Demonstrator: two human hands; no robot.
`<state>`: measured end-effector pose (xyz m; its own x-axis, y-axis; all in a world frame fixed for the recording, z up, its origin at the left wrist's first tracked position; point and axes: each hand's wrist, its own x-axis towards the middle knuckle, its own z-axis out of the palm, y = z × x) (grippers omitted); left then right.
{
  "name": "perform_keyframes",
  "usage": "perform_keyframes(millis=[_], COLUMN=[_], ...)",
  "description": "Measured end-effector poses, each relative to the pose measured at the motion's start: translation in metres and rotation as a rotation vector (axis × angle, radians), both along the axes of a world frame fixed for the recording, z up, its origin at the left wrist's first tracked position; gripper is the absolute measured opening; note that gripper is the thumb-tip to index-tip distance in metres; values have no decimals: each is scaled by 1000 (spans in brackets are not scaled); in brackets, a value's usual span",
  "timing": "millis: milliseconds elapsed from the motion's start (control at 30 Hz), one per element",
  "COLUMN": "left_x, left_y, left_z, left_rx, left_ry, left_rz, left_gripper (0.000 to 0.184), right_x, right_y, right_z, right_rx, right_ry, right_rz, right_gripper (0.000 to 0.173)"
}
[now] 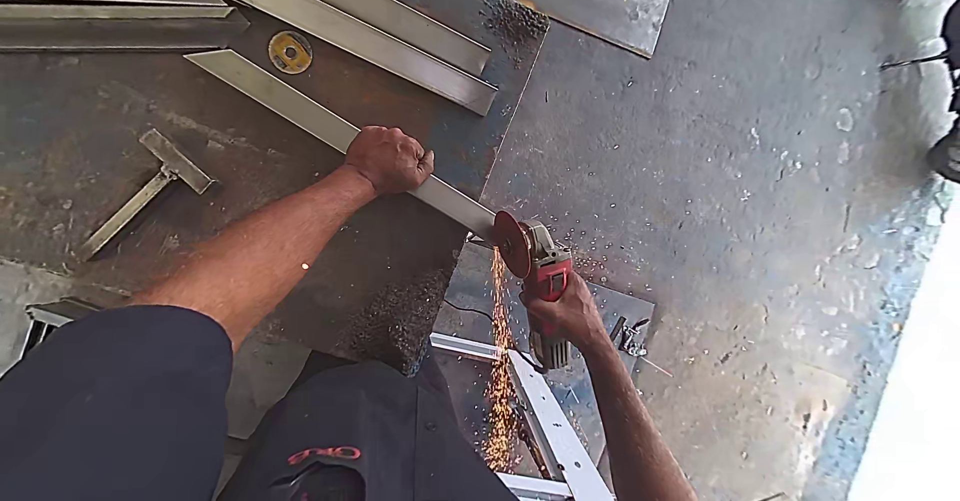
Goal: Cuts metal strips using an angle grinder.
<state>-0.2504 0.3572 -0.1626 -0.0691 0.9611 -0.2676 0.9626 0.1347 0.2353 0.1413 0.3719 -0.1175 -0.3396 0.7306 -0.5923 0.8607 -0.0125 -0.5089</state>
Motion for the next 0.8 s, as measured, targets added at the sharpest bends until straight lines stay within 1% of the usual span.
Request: perform_keyframes(millis=[200, 400, 533, 600, 800], left_x=[0, 1, 0, 0, 0], left_y=[0, 0, -1, -1, -1], left_z=[0, 1, -1, 0, 0], left_rx=[-2, -5, 15, 13, 15], left_ry=[3, -4, 6, -2, -12], left_rz=[2, 9, 1, -1, 4], left_gripper=[56, 56, 57, 56, 57], right_x=[-6, -4, -5, -5, -9], right_y=[2, 3, 4, 3, 4], right_z=[5, -3, -2, 0, 5], right_rx=[-16, 14, 9, 2, -17], right_ry=[-17, 19, 3, 1, 8], right_rz=[-7, -8, 3, 0, -5], right_gripper=[76, 72, 75, 80, 79])
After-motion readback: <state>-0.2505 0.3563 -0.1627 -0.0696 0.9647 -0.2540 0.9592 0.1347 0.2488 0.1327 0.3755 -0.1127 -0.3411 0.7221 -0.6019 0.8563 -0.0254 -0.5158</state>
